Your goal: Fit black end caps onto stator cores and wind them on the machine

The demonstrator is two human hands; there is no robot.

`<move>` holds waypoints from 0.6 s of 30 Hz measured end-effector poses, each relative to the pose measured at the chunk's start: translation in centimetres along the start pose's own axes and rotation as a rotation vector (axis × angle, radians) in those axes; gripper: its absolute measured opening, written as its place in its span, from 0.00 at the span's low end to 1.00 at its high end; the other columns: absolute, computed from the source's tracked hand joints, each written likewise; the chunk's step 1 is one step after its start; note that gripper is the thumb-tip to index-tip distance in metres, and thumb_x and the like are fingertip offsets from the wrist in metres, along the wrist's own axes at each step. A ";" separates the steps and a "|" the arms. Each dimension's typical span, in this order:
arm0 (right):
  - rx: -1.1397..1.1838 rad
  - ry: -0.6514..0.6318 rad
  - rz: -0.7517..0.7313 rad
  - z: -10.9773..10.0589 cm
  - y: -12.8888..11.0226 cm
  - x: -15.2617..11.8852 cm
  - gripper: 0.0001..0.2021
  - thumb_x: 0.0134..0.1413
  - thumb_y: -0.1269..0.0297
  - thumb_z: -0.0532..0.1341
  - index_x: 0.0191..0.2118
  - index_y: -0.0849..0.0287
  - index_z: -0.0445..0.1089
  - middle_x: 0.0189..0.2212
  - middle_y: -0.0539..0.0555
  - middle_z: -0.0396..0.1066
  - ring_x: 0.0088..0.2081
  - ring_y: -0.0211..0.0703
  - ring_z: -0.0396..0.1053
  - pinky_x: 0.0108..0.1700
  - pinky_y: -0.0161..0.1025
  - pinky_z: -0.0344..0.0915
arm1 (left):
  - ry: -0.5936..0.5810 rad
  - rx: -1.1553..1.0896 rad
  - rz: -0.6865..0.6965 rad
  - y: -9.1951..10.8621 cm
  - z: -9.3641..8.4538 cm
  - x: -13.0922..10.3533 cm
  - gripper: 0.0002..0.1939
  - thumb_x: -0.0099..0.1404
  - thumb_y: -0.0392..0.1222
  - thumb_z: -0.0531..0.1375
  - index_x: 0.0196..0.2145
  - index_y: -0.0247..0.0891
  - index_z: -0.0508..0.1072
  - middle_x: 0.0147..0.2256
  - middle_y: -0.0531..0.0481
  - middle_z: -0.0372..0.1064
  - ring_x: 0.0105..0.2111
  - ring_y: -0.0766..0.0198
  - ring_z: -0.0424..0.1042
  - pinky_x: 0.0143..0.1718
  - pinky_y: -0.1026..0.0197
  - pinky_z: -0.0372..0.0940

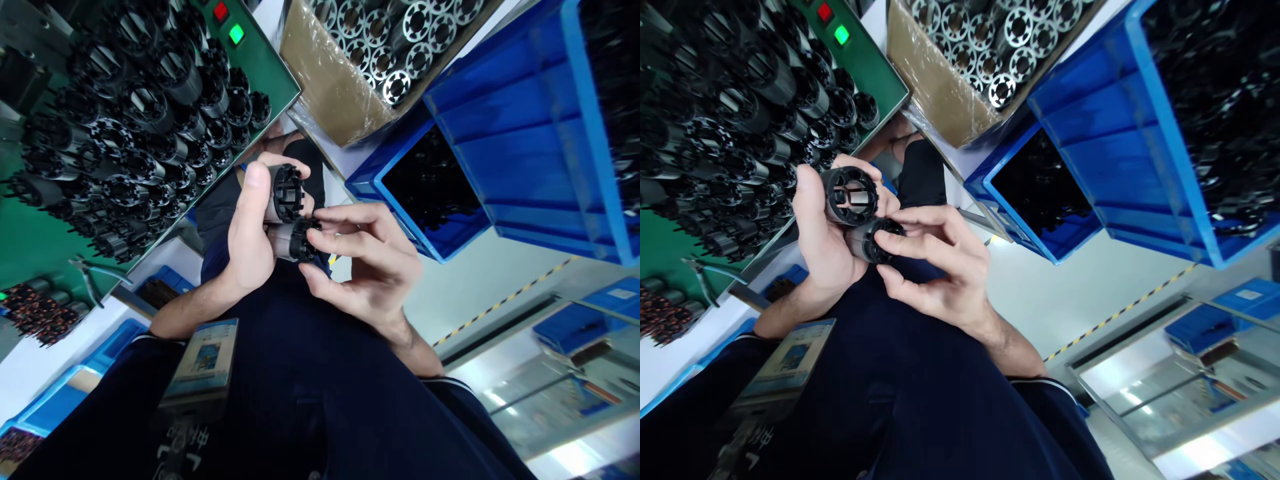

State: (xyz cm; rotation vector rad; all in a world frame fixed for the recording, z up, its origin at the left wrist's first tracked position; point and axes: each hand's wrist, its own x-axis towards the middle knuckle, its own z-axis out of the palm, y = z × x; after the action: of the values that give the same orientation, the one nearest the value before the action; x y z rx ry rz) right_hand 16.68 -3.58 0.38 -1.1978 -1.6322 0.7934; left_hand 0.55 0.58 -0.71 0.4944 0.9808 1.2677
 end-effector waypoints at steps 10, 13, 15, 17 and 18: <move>0.012 -0.084 -0.025 -0.6 0.0 0.0 0.19 0.72 0.60 0.82 0.64 0.39 0.89 0.59 0.54 0.88 0.53 0.50 0.89 0.53 0.51 0.95 | -0.032 0.038 0.070 0.0 -1.1 -0.5 0.38 0.91 0.77 0.50 0.49 0.43 0.86 0.34 0.48 0.73 0.35 0.60 0.74 0.37 0.56 0.67; -0.038 -0.095 -0.062 -0.8 0.2 0.3 0.18 0.72 0.57 0.83 0.63 0.38 0.90 0.56 0.54 0.89 0.49 0.50 0.89 0.50 0.50 0.94 | -0.076 -0.050 -0.002 0.1 -1.2 -0.6 0.33 0.91 0.73 0.53 0.51 0.45 0.86 0.34 0.49 0.75 0.34 0.59 0.74 0.37 0.55 0.70; -0.049 -0.128 -0.095 -1.1 -0.2 0.8 0.20 0.71 0.56 0.84 0.65 0.38 0.90 0.56 0.53 0.89 0.48 0.51 0.89 0.50 0.51 0.93 | -0.100 -0.106 -0.064 0.3 -1.3 -0.5 0.27 0.90 0.70 0.58 0.52 0.47 0.84 0.35 0.50 0.75 0.33 0.58 0.73 0.36 0.55 0.71; -0.042 -0.171 -0.069 -1.2 -0.7 1.3 0.24 0.69 0.57 0.85 0.67 0.38 0.89 0.56 0.53 0.90 0.49 0.53 0.89 0.52 0.53 0.93 | -0.070 -0.156 -0.082 0.3 -1.1 -0.5 0.25 0.90 0.70 0.59 0.51 0.47 0.80 0.34 0.51 0.73 0.32 0.59 0.72 0.36 0.54 0.72; -0.036 -0.168 -0.058 -1.1 -0.9 1.4 0.26 0.69 0.58 0.85 0.68 0.39 0.88 0.55 0.53 0.90 0.49 0.54 0.89 0.53 0.53 0.92 | -0.033 -0.179 -0.068 0.3 -1.0 -0.5 0.26 0.90 0.71 0.57 0.50 0.46 0.79 0.34 0.51 0.71 0.32 0.59 0.71 0.37 0.54 0.71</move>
State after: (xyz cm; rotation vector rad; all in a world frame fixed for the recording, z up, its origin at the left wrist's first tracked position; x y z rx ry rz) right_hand 17.27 -2.56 2.02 -1.1280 -1.8162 0.8497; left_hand -0.47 -0.01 -0.81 0.3394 0.8408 1.2692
